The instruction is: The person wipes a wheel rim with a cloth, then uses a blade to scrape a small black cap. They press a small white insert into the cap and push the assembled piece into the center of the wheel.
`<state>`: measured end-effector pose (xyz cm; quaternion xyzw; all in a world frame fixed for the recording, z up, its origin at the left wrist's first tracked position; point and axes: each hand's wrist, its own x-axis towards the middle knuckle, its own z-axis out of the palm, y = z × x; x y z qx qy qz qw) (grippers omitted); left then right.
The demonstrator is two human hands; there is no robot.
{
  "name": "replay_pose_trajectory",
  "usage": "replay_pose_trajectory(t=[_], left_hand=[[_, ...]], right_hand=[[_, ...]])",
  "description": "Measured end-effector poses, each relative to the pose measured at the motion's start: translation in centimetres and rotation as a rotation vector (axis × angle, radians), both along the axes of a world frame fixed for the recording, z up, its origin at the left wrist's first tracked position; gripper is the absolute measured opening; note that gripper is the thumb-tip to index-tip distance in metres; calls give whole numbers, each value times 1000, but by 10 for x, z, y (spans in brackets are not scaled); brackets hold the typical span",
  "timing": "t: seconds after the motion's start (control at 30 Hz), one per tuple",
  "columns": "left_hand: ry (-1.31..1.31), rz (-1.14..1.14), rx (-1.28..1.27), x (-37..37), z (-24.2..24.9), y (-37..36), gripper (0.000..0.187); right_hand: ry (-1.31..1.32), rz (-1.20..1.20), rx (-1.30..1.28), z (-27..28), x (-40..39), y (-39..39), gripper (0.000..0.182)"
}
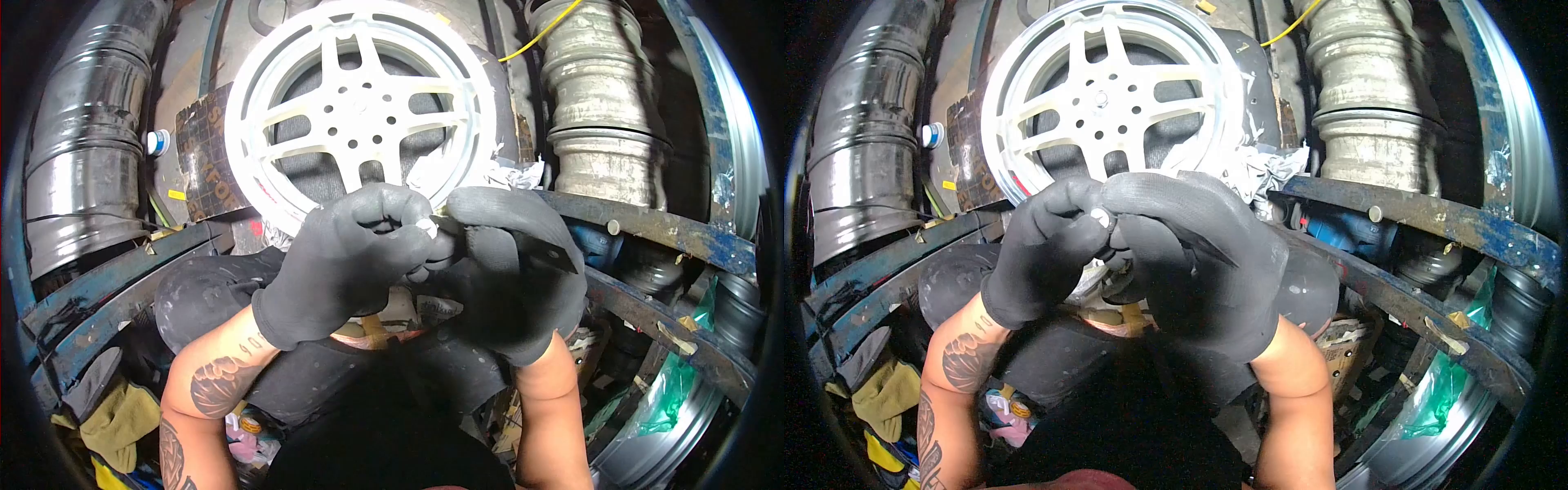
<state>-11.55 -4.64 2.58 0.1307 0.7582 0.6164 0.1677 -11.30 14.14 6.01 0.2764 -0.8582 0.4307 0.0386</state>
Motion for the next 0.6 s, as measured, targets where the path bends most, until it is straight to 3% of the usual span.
replay_pose_trajectory(t=[0.07, 0.13, 0.43, 0.6], left_hand=[[-64, 50, 13, 1, 4, 2, 8], [-419, 148, 164, 1, 12, 3, 4], [-371, 165, -1, 1, 10, 3, 11], [-312, 115, 110, 1, 0, -1, 12]], right_hand=[[-29, -30, 1, 3, 2, 3, 35], [-84, -42, -10, 8, 6, 5, 35], [-41, 76, 125, -3, 6, 6, 38], [11, 129, 105, -1, 0, 6, 43]])
